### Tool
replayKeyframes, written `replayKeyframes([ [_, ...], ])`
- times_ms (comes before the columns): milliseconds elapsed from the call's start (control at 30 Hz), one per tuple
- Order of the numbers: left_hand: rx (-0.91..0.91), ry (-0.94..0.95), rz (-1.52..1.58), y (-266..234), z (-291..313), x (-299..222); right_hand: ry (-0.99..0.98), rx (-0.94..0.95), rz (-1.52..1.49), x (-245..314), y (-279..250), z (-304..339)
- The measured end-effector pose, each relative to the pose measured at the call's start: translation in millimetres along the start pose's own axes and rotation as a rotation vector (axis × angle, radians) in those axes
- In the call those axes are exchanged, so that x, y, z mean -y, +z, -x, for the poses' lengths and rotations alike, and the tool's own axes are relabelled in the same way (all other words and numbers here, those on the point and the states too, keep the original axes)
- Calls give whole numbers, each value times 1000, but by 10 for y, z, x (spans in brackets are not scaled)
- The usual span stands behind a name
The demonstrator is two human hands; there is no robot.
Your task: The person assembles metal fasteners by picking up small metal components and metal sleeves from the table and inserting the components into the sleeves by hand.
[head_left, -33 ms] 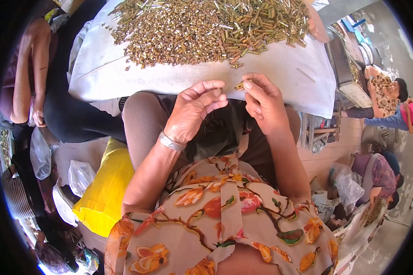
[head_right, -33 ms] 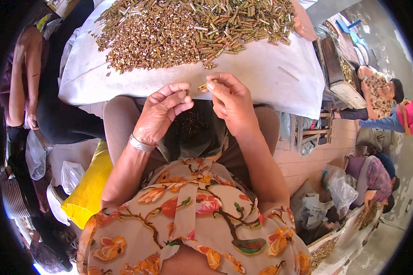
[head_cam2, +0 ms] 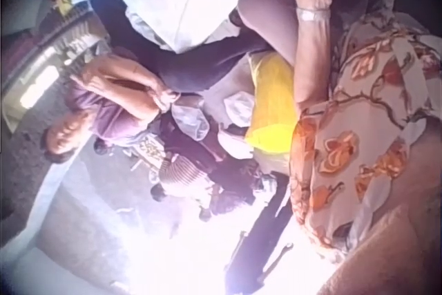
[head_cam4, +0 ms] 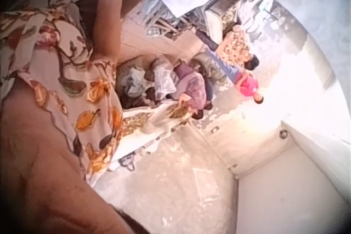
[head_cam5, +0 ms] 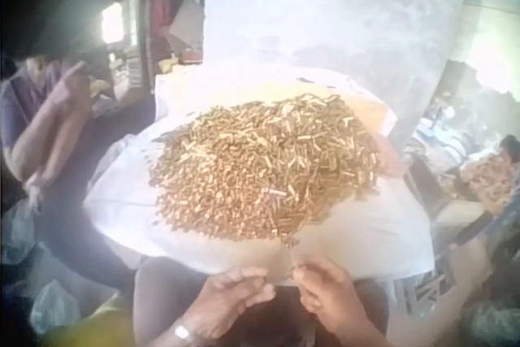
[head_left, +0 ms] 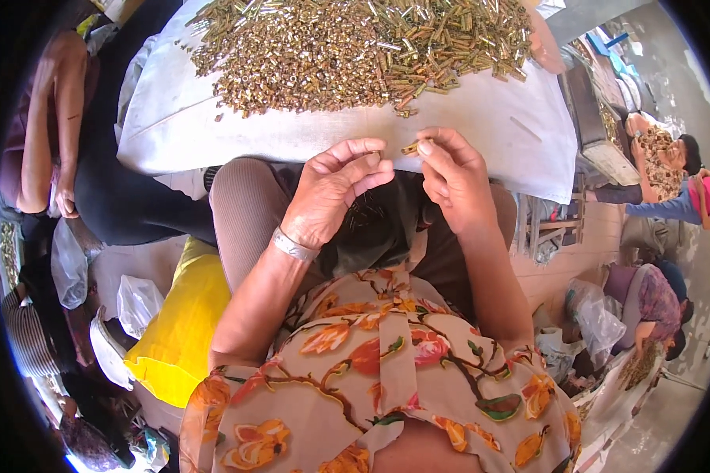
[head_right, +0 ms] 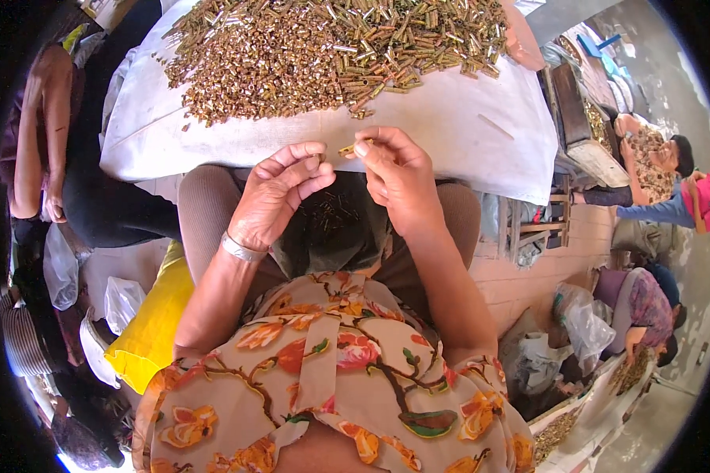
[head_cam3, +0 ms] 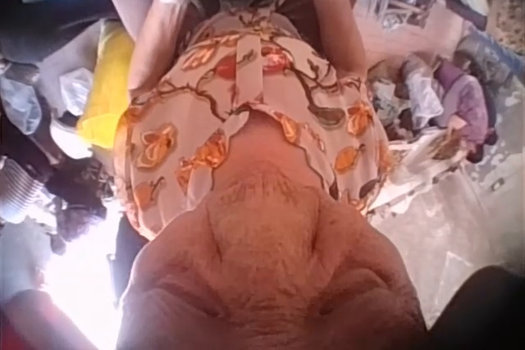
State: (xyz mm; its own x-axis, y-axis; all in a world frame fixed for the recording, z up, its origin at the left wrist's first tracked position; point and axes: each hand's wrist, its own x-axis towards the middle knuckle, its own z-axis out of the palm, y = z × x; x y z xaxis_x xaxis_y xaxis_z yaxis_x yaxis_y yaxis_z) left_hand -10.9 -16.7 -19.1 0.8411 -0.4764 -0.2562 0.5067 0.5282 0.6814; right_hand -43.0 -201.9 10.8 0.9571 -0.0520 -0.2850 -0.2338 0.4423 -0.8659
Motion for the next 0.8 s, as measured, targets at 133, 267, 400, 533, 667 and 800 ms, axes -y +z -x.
replayKeyframes([
  [133, 9, 14, 34, 16, 47, 6, -108, -19, 110, -30, 32, 71],
  [267, 1, 48, 7, 48, 99, -9, -237, -65, 285, -50, 104, 148],
  [400, -11, 107, -7, 113, 165, -19, -386, -92, 456, -110, 190, 208],
  [533, 4, 159, -36, 134, 208, -3, -505, -89, 554, -129, 244, 254],
  [667, -4, 215, -95, 162, 228, -4, -465, -99, 561, -120, 258, 299],
  [800, -14, 241, -116, 182, 257, -2, -564, -95, 576, -169, 272, 288],
])
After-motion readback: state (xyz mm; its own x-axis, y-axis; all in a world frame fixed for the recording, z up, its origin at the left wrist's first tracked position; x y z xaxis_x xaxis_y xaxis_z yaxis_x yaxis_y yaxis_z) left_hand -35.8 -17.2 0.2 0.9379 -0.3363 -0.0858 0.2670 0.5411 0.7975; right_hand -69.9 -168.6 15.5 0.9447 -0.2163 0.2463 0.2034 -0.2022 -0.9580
